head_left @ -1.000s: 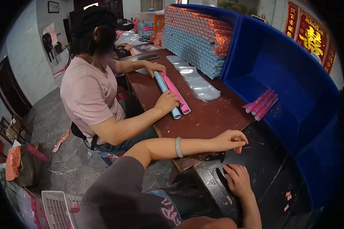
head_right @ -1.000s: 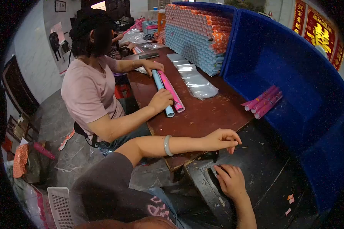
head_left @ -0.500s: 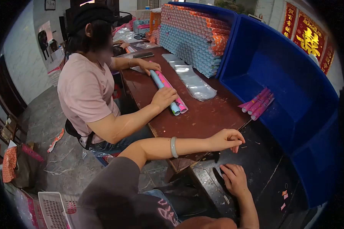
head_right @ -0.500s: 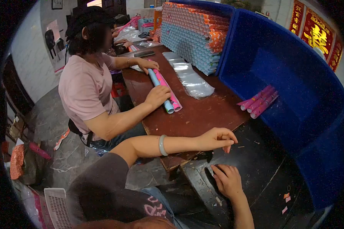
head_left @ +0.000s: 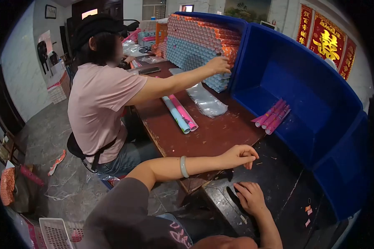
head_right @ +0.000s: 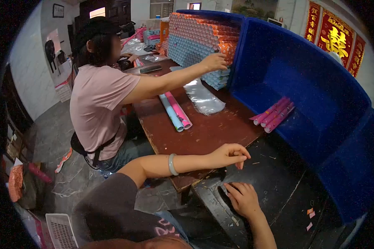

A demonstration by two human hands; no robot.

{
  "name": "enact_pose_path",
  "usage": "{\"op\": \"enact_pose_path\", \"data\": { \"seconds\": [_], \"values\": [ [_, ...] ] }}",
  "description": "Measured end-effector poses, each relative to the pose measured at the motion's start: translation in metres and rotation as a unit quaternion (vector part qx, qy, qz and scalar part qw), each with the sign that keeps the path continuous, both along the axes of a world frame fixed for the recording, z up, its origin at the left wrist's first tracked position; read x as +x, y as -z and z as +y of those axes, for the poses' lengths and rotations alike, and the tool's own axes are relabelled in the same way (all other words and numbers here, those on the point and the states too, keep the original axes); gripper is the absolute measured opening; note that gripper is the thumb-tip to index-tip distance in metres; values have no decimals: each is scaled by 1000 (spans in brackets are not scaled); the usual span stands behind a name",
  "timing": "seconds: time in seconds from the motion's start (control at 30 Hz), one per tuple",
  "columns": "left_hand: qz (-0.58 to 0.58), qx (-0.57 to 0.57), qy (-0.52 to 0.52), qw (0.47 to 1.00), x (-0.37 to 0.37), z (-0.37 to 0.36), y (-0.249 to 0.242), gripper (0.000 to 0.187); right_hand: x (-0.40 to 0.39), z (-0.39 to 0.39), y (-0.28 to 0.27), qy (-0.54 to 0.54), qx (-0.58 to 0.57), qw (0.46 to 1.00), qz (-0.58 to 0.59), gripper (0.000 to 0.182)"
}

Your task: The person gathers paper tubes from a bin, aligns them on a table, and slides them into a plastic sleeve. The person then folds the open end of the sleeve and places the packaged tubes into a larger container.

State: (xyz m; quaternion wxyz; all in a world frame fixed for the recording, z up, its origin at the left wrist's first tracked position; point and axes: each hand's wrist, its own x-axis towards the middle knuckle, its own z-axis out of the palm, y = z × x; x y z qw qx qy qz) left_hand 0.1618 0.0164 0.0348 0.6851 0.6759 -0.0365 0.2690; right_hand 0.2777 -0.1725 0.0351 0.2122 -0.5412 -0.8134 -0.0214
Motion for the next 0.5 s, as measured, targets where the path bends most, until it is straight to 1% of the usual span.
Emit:
{"op": "enact_pose_path", "data": {
  "seconds": [0.5],
  "values": [
    [8,11,3,1000,-2,0,-2,19,1,-1,1,-10,6,1000,-3,36]
  ]
}}
